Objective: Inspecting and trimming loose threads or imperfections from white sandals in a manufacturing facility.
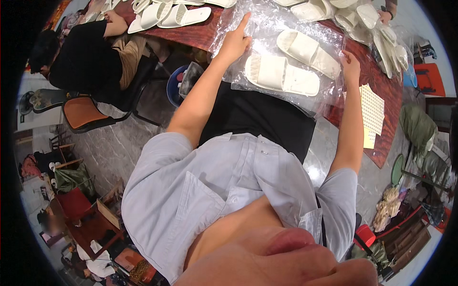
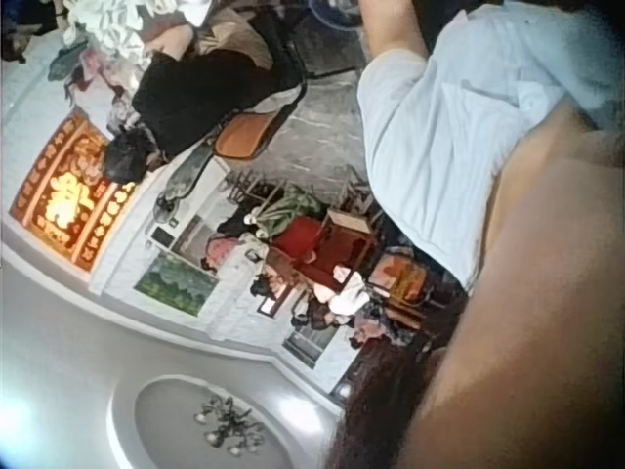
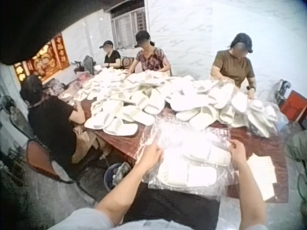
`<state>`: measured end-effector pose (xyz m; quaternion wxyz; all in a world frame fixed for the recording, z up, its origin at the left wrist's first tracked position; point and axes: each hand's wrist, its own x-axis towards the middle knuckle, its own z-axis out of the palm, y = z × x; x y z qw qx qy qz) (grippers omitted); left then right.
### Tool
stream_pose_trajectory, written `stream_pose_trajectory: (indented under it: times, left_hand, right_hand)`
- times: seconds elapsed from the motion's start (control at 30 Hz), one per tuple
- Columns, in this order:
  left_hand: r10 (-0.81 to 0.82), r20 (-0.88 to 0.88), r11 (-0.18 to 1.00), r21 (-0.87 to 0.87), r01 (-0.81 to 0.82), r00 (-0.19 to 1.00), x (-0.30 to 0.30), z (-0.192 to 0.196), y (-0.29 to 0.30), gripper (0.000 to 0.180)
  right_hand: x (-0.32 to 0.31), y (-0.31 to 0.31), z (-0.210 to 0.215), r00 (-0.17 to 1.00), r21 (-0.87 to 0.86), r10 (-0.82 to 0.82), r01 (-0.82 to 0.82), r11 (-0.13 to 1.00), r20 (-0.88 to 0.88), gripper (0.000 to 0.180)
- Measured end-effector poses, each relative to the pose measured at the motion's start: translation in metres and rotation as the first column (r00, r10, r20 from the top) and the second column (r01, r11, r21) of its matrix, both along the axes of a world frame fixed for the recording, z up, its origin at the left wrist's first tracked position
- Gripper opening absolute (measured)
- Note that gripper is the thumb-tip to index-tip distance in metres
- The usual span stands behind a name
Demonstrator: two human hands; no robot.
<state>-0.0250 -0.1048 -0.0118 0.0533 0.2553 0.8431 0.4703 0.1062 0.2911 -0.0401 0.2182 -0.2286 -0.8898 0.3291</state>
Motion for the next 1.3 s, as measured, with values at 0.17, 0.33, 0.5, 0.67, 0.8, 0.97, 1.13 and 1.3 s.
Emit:
stream_pose_trajectory:
  times: [0.17,0.33,0.5,0.67,0.8,0.97,1.13,1.3]
  left_hand:
    - [0.037,-0.540,0.917,-0.317,-0.244,0.841,0.014,0.020,0.006,0.073]
    - [-0.001,-0.733,0.948,-0.218,-0.233,0.680,0.025,0.050,0.022,0.052]
    - [-0.208,-0.628,0.936,-0.349,-0.033,0.750,0.004,0.019,0.051,0.042]
    - [-0.174,-0.518,0.928,-0.371,-0.036,0.838,-0.014,-0.044,0.042,0.047]
    - [-0.123,-0.532,0.975,-0.220,0.003,0.838,-0.015,-0.052,0.042,0.045]
    - [-0.134,-0.554,0.975,-0.224,0.007,0.821,-0.014,-0.051,0.042,0.047]
    - [-0.118,-0.570,0.977,-0.214,-0.008,0.813,-0.011,-0.051,0.042,0.044]
    - [-0.114,-0.559,0.979,-0.204,-0.002,0.821,-0.011,-0.050,0.043,0.044]
  right_hand:
    - [0.024,-0.005,-0.005,0.981,-0.208,0.008,-0.049,0.977,-0.193,0.035]
    - [0.054,-0.020,0.023,0.993,0.010,0.001,0.000,1.000,-0.122,0.025]
    - [0.082,-0.027,0.042,0.964,-0.164,0.235,-0.213,0.963,0.123,0.015]
    - [0.091,-0.054,0.067,0.773,-0.484,0.634,-0.553,0.678,0.005,0.020]
    - [0.095,-0.052,0.074,0.777,-0.712,0.630,-0.443,0.545,-0.001,0.020]
    - [0.068,-0.038,0.071,0.919,-0.427,0.389,-0.377,0.822,-0.062,0.015]
    - [0.048,-0.055,0.087,0.742,-0.183,0.669,-0.664,0.725,-0.042,0.023]
    - [0.027,-0.089,0.079,0.634,-0.554,0.699,-0.470,0.687,0.329,0.045]
